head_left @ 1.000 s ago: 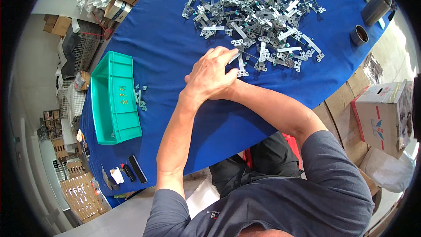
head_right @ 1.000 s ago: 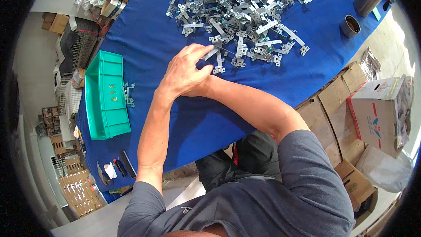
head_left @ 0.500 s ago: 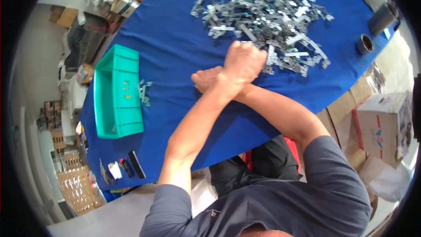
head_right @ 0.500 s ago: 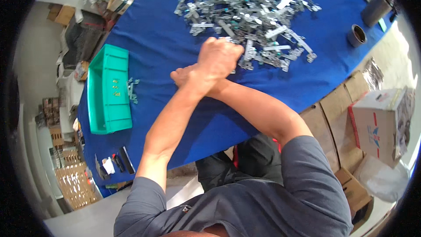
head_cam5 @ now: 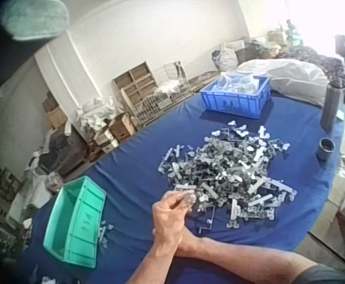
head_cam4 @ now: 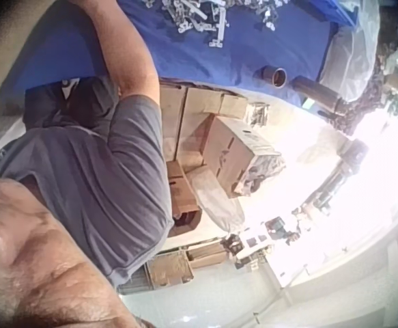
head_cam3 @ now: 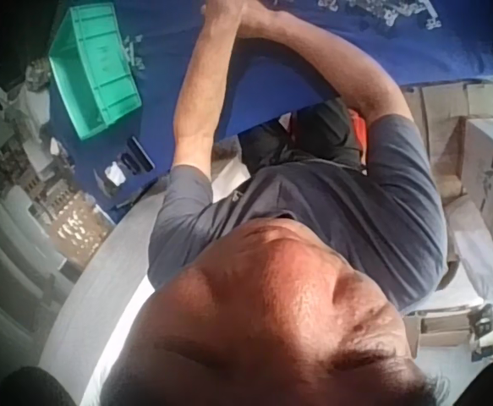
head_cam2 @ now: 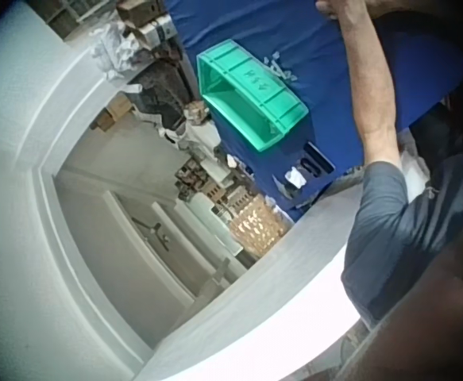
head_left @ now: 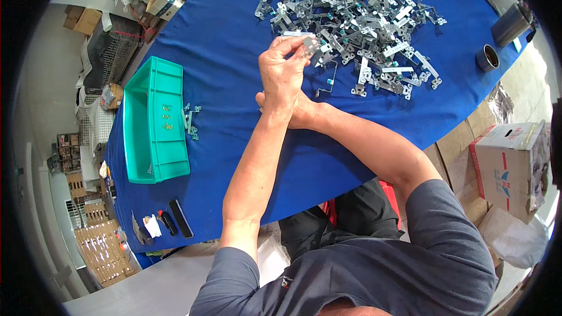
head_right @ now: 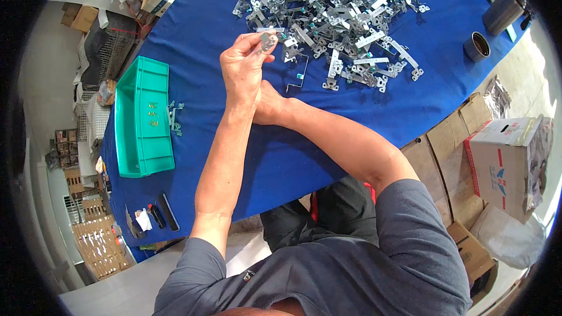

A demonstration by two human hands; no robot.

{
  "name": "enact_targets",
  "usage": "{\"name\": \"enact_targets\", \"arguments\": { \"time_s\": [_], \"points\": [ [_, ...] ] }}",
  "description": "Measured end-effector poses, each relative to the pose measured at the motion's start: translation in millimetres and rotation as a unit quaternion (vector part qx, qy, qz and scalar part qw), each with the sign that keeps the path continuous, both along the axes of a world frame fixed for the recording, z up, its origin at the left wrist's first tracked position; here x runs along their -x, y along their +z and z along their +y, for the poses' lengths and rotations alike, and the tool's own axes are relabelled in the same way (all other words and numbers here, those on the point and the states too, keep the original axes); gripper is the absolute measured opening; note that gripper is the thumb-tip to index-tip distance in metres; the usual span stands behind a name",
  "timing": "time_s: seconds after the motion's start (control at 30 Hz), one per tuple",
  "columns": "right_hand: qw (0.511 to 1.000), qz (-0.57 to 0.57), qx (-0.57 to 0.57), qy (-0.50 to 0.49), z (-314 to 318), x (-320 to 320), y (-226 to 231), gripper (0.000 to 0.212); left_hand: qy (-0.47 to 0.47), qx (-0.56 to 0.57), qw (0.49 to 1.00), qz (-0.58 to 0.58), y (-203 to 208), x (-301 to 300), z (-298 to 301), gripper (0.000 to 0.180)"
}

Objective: Manually assemble small metal hinge or bracket components using a small tool.

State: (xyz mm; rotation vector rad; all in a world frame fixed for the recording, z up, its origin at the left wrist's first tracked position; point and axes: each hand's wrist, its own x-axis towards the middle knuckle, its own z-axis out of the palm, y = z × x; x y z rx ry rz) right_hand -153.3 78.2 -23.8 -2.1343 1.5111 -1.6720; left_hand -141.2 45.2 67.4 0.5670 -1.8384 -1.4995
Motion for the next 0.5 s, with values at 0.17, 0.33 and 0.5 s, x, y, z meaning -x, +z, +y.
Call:
{"name": "enact_targets", "arguments": {
  "time_s": [0.17,0.33,0.5],
  "points": [
    [0.997,-0.012,-0.069,0.011,1,-6,-7,0.020,0.022,0.522,0.852,-0.036,-11,5,-13,0.014],
    [0.994,0.012,-0.107,0.014,0,-3,-3,0.020,0.000,0.462,0.885,-0.066,-11,14,-14,0.015],
    [0.988,-0.062,-0.133,0.038,-3,-4,-6,0.025,-0.033,0.201,0.978,-0.038,-8,13,-6,0.007]
  ]
}}
